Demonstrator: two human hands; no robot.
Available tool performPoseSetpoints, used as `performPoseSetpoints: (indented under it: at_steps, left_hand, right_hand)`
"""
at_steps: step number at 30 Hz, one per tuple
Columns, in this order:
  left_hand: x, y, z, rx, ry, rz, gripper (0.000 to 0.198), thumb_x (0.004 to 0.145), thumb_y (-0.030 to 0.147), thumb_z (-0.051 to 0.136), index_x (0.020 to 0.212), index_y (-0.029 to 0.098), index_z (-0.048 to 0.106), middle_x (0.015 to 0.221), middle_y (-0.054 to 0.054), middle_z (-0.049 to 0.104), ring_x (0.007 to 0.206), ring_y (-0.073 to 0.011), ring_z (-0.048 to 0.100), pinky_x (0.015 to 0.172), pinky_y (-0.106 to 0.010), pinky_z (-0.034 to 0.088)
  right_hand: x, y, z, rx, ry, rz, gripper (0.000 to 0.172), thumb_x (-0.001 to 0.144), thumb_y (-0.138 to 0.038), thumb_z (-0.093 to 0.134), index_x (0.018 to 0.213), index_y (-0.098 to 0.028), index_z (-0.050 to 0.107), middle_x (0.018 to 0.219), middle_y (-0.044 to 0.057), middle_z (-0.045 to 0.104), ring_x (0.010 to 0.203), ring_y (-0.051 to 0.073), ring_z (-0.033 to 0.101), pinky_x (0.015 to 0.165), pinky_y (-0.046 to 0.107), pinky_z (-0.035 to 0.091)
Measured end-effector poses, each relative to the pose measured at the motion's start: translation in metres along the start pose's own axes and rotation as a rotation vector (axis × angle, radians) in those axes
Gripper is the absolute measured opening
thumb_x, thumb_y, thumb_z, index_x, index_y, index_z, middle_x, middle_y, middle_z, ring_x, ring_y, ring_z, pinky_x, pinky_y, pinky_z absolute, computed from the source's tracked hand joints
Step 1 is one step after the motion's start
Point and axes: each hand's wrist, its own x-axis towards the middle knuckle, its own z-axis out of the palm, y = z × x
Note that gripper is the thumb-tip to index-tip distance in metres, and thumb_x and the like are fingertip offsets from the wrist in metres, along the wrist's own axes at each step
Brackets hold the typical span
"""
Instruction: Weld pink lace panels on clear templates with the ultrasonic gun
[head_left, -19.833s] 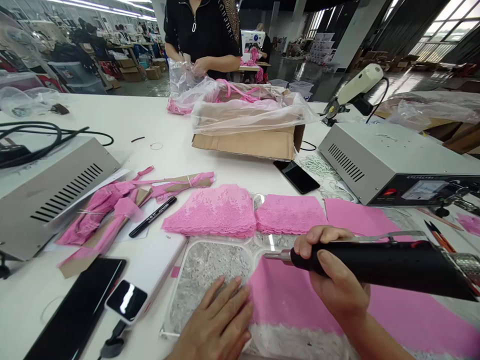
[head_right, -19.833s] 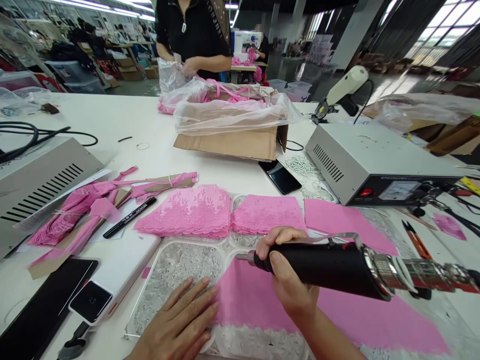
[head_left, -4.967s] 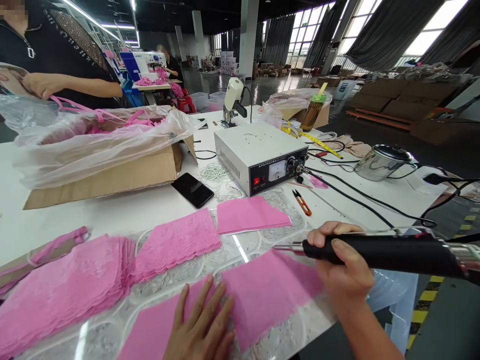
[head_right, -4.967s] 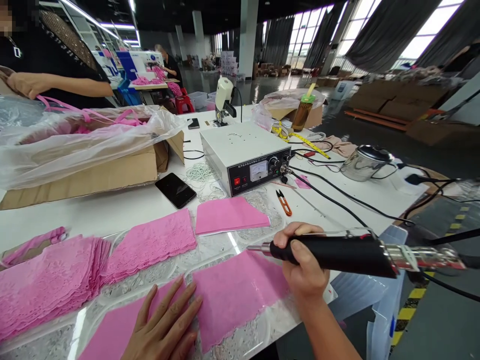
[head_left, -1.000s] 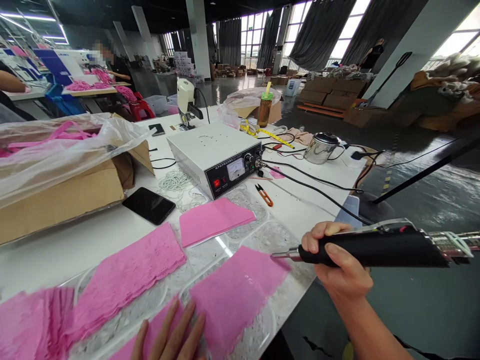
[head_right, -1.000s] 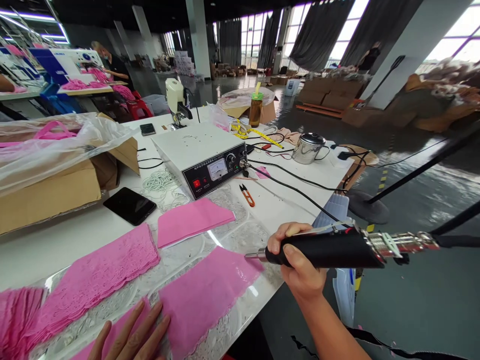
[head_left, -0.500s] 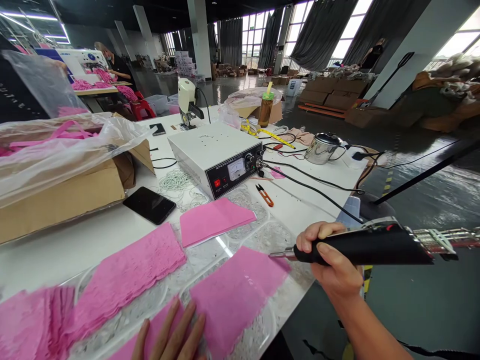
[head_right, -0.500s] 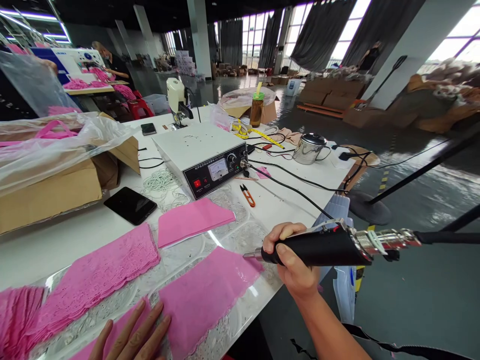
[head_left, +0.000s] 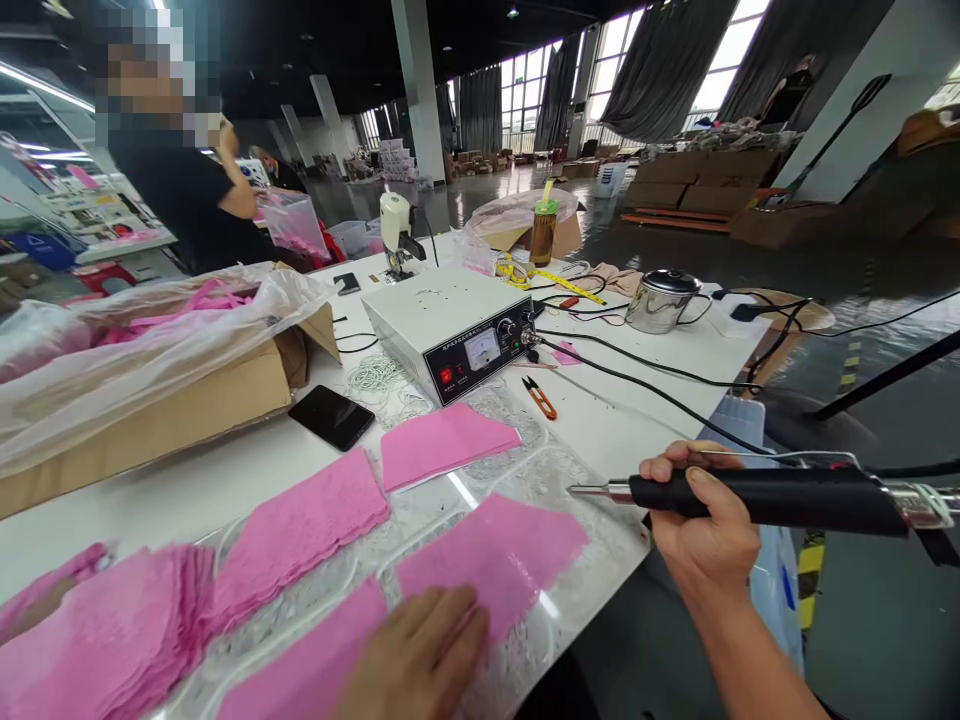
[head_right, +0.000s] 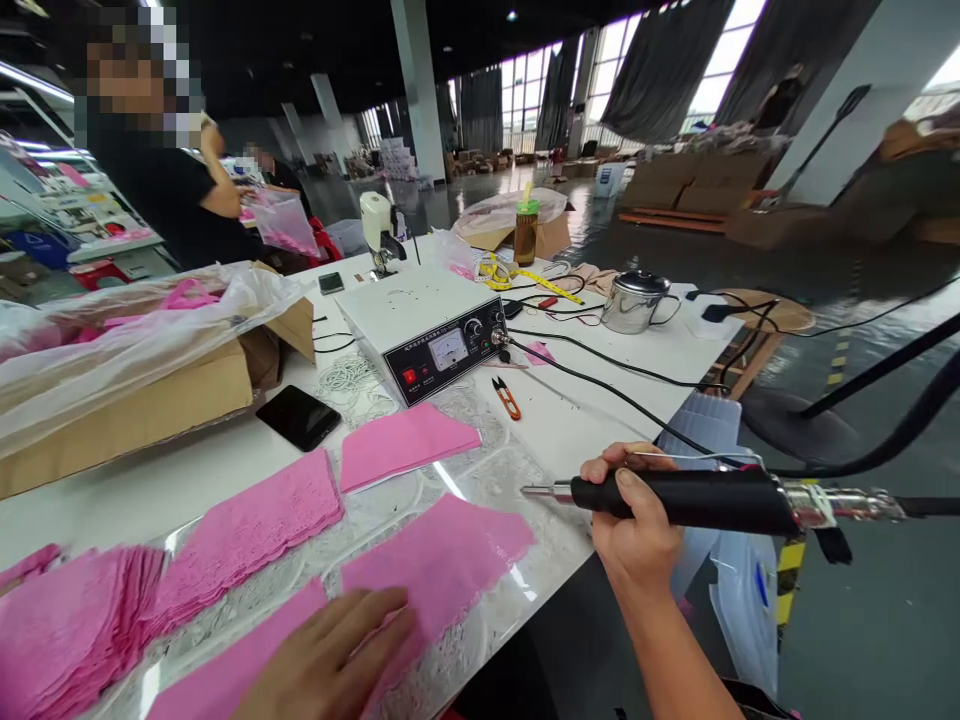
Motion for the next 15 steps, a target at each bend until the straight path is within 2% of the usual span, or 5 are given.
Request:
performPoseSetpoints:
  at_steps: [3,7,11,13,15]
  left_hand:
    - [0.070,0.004,0.001,-0.177,-0.358,-0.120,0.022,0.093,0.010,0.047,0.103,0.018,0.064,0.113,-0.007,0.067,0.096,-0.0203,0.065,0.084,-0.031,0.055]
    - [0.141,0.001,0.019,-0.214,-0.461,-0.114,0.018,0.089,0.005,0.051,0.096,0.016,0.064,0.111,-0.008,0.064,0.095,-0.0189,0.065,0.081,-0.029,0.054]
    - [0.173,-0.004,0.034,-0.294,-0.541,-0.116,0.016,0.095,0.023,0.060,0.107,0.014,0.063,0.115,-0.008,0.062,0.095,-0.0192,0.064,0.081,-0.036,0.056]
    - [0.179,-0.005,0.037,-0.361,-0.569,-0.127,0.026,0.096,0.031,0.061,0.116,0.015,0.060,0.119,-0.008,0.061,0.100,-0.0205,0.063,0.084,-0.040,0.056]
    - [0.178,-0.009,0.034,-0.453,-0.580,-0.143,0.026,0.095,0.031,0.063,0.114,0.015,0.061,0.117,-0.008,0.062,0.102,-0.0213,0.063,0.086,-0.042,0.055]
  right_hand:
    - [-0.003,-0.002,-0.006,-0.012,0.032,0.005,0.027,0.057,-0.019,0.071,0.082,-0.023,0.061,0.077,-0.006,0.063,0.063,0.011,0.059,0.062,0.028,0.051]
    - [-0.010,-0.003,-0.018,-0.103,0.032,-0.013,0.040,0.059,-0.022,0.076,0.097,-0.023,0.064,0.081,-0.004,0.067,0.068,0.013,0.063,0.069,0.031,0.055]
    - [-0.016,-0.003,-0.028,-0.199,0.019,-0.012,0.045,0.061,-0.027,0.078,0.104,-0.025,0.064,0.089,-0.004,0.069,0.072,0.012,0.066,0.072,0.029,0.057]
    - [-0.020,-0.005,-0.034,-0.235,0.033,0.026,0.053,0.059,-0.028,0.081,0.110,-0.027,0.064,0.095,-0.003,0.071,0.074,0.012,0.068,0.072,0.026,0.058]
    - [-0.024,-0.006,-0.046,-0.348,0.015,0.063,0.065,0.057,-0.031,0.084,0.118,-0.031,0.062,0.102,-0.003,0.072,0.077,0.013,0.070,0.070,0.025,0.060]
